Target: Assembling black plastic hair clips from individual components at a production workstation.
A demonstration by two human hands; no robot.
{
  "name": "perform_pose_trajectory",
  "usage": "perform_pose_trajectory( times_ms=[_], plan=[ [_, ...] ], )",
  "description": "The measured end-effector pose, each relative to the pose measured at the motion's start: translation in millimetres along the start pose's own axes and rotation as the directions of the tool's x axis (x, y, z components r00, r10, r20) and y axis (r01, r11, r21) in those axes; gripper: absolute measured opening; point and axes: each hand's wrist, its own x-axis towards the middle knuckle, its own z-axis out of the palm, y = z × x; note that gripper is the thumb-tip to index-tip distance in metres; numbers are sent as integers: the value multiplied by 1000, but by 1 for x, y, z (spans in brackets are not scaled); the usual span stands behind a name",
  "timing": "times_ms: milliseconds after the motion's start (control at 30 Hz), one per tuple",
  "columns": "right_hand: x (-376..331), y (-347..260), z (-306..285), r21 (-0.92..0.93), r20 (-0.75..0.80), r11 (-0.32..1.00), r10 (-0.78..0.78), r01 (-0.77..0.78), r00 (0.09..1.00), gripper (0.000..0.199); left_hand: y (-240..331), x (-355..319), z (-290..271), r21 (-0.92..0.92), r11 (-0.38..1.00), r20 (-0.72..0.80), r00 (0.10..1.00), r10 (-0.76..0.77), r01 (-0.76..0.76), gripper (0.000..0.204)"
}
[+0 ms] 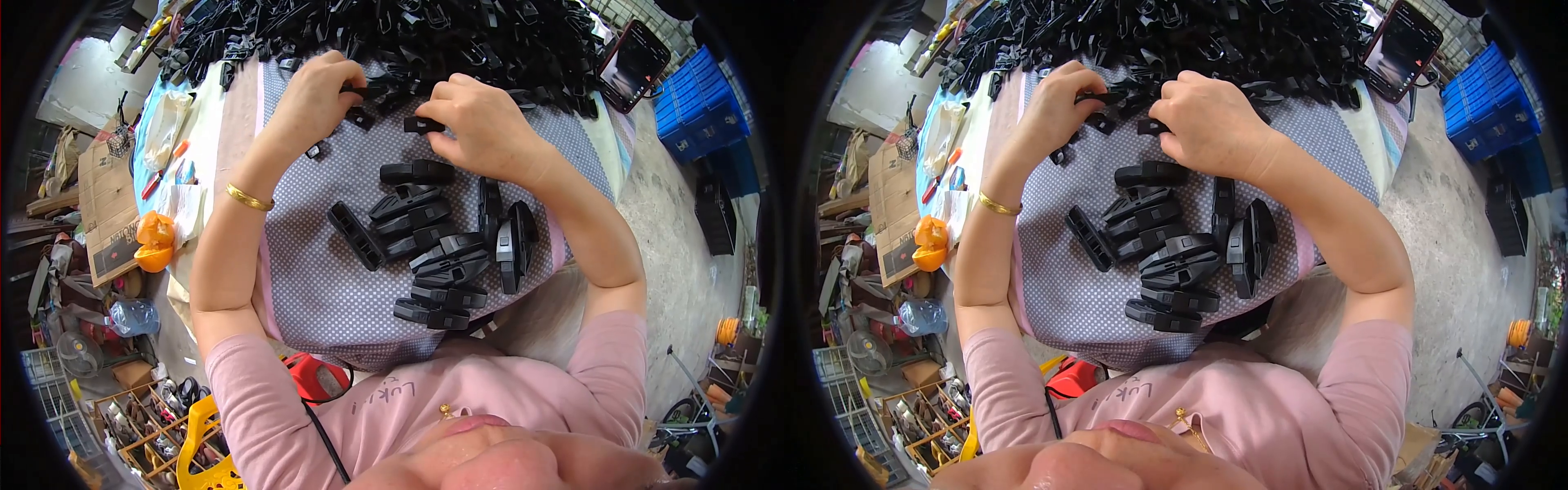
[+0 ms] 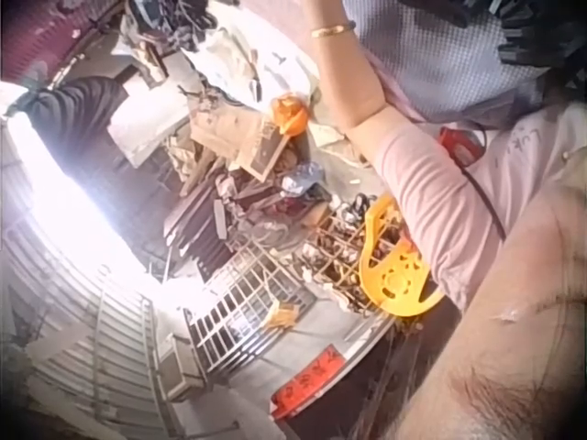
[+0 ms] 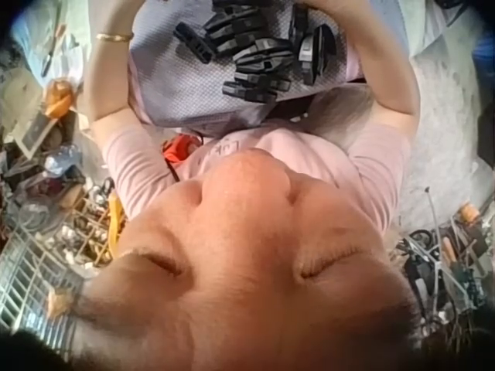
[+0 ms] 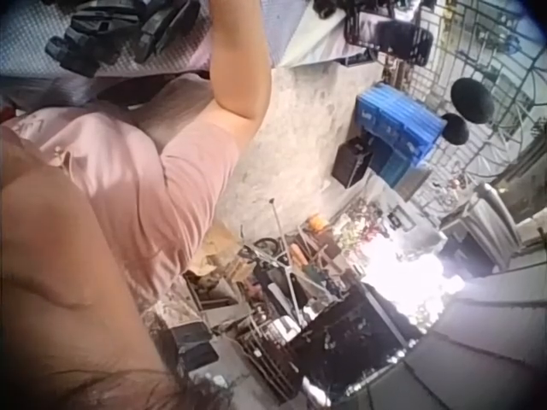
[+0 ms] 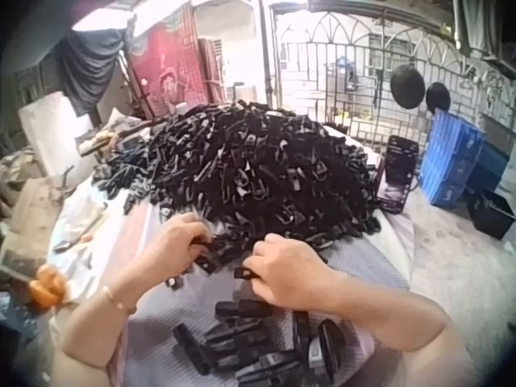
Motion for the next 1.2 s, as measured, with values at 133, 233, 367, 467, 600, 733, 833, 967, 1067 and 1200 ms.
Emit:
perform_pose_trajectory(
  times_ms=[133, 233, 367, 467, 600, 733, 833, 967, 1067, 1200],
  plan=[
    [1, 10, 4, 57, -210, 998, -24, 36, 977, 23, 25, 10, -27, -200, 926, -47, 941, -334, 319, 21],
    [5, 14, -1, 117, -297, 993, 11, 24, 955, 25, 25, 11, -25, -716, 589, 91, 887, -453, 374, 28],
    [5, 17, -3, 226, -335, 974, 106, -30, 936, 30, 45, 1, 6, -877, 330, 209, 896, -392, 350, 60],
    [3, 15, -4, 220, -196, 974, 91, -47, 976, 27, 44, -11, 15, -823, 402, 304, 909, -286, 401, 51],
    [-2, 15, 2, 150, -87, 989, 17, -4, 996, 25, 43, -17, 8, -281, 942, 187, 973, -134, 184, 23],
    [-3, 8, -6, 71, -19, 997, 18, -17, 1000, 24, 55, -16, -1, -185, 961, 136, 974, -181, 204, 25],
    [-4, 6, -6, -1, -17, 1000, -9, 9, 1000, 23, 45, -14, -5, -202, 939, 267, 938, -221, 279, 27],
    [1, 9, 0, 61, -9, 998, -13, 13, 1000, 23, 41, -12, -3, -317, 935, 216, 972, -90, 157, 24],
    [4, 9, 10, 156, -19, 986, -64, 66, 998, 23, 45, -13, 1, -363, 920, 216, 974, -69, 145, 22],
    [2, 10, 4, 206, 35, 978, -43, 35, 998, 26, 46, -12, -2, -389, 905, 266, 962, -69, 172, 21]
  ],
)
